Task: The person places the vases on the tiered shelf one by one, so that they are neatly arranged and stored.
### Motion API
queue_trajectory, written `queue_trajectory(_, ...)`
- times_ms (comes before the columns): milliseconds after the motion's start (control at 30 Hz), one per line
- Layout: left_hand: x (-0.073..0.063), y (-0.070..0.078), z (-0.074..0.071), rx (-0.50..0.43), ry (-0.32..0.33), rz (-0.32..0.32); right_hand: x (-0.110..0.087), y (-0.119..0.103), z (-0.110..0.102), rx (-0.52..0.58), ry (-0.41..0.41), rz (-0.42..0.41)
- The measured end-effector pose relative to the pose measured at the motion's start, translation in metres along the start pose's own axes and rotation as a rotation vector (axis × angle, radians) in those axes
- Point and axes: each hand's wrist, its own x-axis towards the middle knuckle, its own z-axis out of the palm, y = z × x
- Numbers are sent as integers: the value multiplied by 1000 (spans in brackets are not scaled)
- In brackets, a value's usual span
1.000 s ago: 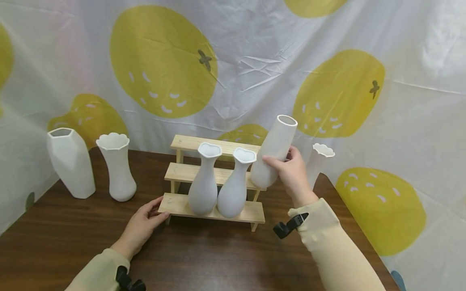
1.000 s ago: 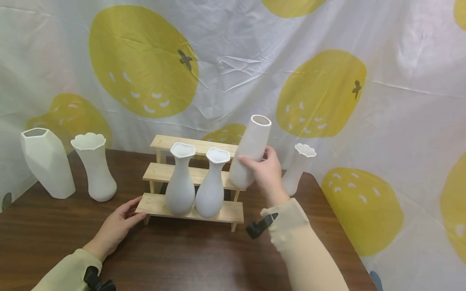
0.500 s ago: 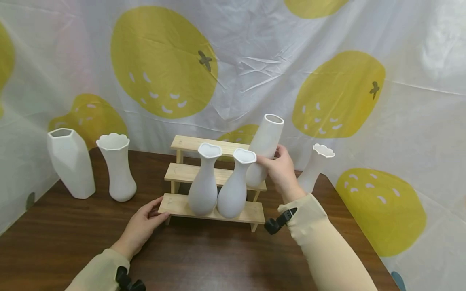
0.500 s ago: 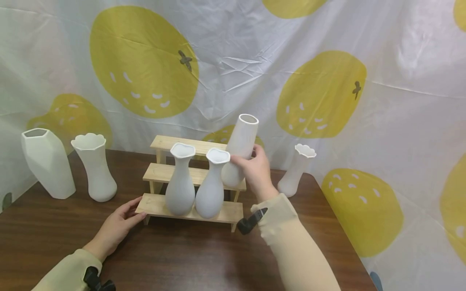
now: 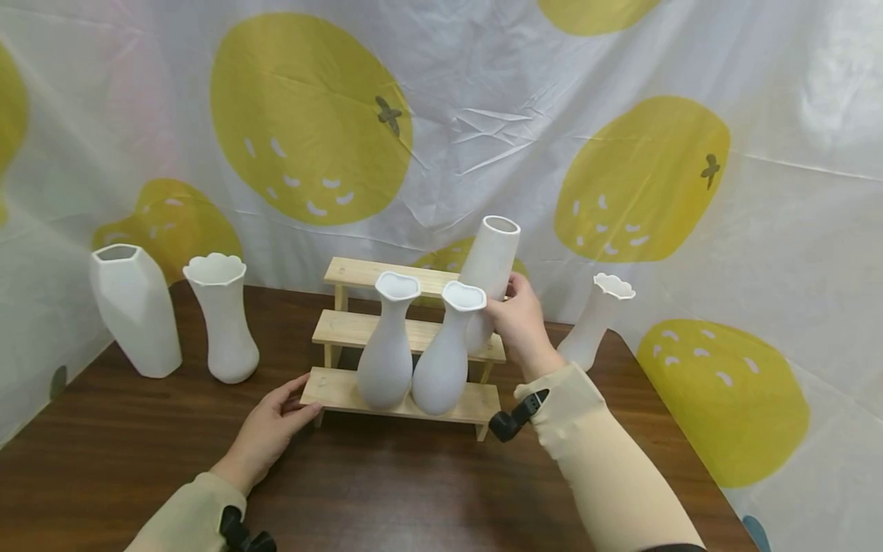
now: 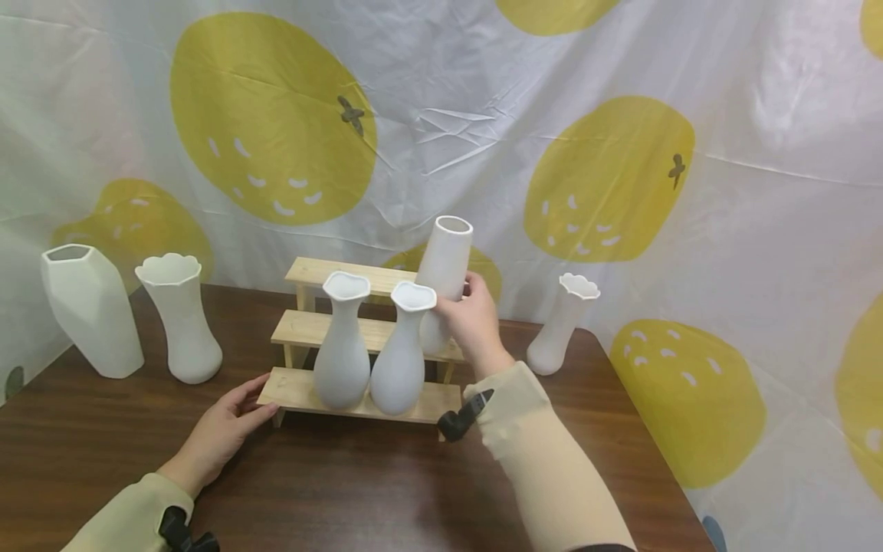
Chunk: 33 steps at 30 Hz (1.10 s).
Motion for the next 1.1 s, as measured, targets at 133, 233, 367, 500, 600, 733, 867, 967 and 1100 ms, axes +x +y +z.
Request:
queue_trajectory(133, 0, 0, 0, 1, 0, 1, 1, -1, 3, -12, 6, 0)
queue_trajectory(233, 0, -1, 1, -2, 0, 3, 2, -2, 5, -26, 4, 5)
queue_trajectory(367, 0, 0, 1, -4, -1, 6, 3, -2, 6, -26, -6, -1)
queue_trajectory(500, 0, 0, 1, -6, -2, 6, 3, 0, 5, -23, -24, -14)
queue_trajectory(600, 0, -1, 1, -5, -1, 6, 3, 1, 4, -21, -43, -15)
queue_trajectory(733, 1, -1, 1, 1, 0, 8, 3, 1, 4, -22, -59, -11)
queue_trajectory(867, 1, -2, 0, -2, 2, 7, 3, 2, 3, -28, -66, -20)
queue_trajectory(967, 1, -2, 0, 0, 5, 9, 3, 4, 2, -45, -72, -30)
queue_trajectory(1100, 1, -3, 0, 7, 4, 12, 2, 6, 2, -63, -77, -32)
